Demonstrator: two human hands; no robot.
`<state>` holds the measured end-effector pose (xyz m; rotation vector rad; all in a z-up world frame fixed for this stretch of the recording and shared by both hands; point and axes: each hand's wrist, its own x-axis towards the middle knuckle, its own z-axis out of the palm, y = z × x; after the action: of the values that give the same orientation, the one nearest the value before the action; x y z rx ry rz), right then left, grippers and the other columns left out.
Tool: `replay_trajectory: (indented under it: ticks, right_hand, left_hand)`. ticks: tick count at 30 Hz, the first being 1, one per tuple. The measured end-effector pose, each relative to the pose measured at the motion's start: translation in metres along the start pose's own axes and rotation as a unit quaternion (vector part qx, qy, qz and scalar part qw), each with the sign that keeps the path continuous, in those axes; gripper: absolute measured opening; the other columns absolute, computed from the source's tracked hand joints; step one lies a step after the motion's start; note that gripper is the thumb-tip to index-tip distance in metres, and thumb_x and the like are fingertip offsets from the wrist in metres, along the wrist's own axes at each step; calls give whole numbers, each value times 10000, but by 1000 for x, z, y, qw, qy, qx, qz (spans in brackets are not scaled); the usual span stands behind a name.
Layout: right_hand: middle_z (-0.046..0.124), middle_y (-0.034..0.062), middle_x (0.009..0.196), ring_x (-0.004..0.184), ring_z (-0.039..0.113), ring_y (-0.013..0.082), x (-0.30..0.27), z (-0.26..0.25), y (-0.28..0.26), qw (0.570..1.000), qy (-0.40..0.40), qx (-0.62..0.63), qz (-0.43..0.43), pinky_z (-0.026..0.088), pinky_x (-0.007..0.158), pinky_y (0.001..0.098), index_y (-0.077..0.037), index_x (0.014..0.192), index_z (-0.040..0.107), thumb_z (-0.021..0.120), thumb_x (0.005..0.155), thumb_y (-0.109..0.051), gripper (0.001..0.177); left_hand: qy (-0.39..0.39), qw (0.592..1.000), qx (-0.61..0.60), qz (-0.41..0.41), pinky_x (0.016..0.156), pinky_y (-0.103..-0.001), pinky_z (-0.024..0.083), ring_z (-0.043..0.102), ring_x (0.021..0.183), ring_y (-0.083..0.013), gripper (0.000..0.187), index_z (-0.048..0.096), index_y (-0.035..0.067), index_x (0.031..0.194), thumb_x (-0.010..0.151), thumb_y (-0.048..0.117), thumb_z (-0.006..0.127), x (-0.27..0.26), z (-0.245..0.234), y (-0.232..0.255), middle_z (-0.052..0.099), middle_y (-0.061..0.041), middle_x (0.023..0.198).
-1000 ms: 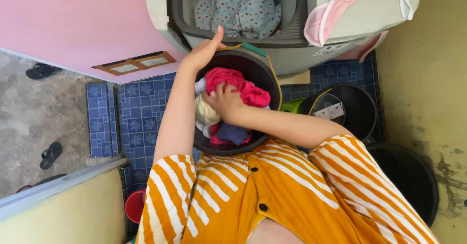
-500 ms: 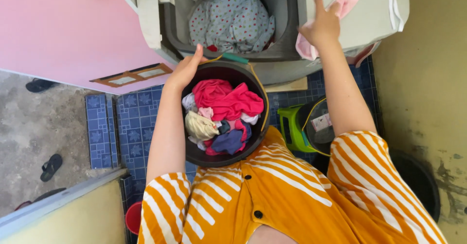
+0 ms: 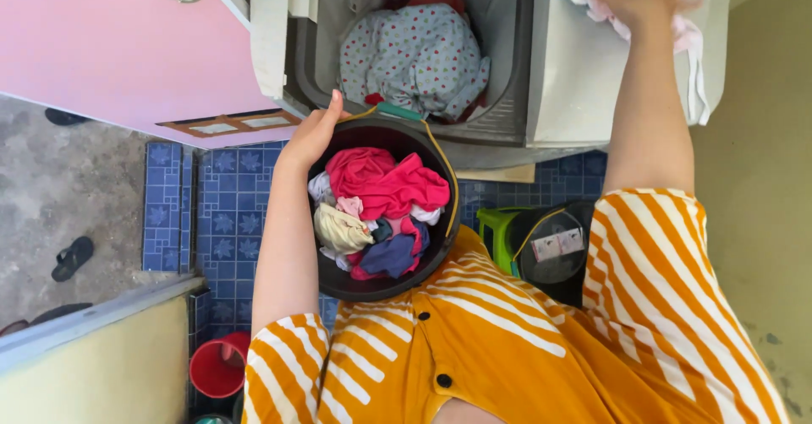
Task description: Transfer clothes between washing machine tubs and buckets for rinsing.
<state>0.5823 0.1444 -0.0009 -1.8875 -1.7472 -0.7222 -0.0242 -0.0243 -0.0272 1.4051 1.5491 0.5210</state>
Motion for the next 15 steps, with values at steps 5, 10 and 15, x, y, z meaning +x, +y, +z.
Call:
replay_trajectory:
  ticks: [5,10,15]
  right_hand:
    - [421,258,1492,1373,361,443,1,-6,-71,941,-181,139,251,347,1019,676,-300,1503,557,867,744,-382,823]
    - [694,193,1275,1120,686,315,-10,29,-89,901,-125,377,174,574,941,438,-105,1240,751,750,791,-82,451]
    - [729,154,1081,952,729,283,-31,-66,-171,535,-240,793,165,622,824,388,22,1149,720,759,822,24,329]
  left_hand:
    - [16,999,-24,-25,1107,-383,411,631,1261,-327,991,754,25,1182,904,838,262,-3,-5,-8,726,-223,1245]
    - [38,998,-18,-41,1082,-393,400,606,1254,-322,970,753,50,1197,899,833,266,-12,-11,0,704,-207,1248]
    - [40,998,-24,-45,1061,-382,430,641,1217,-294,887,761,57,1188,941,780,311,-9,-14,-16,735,-186,1194]
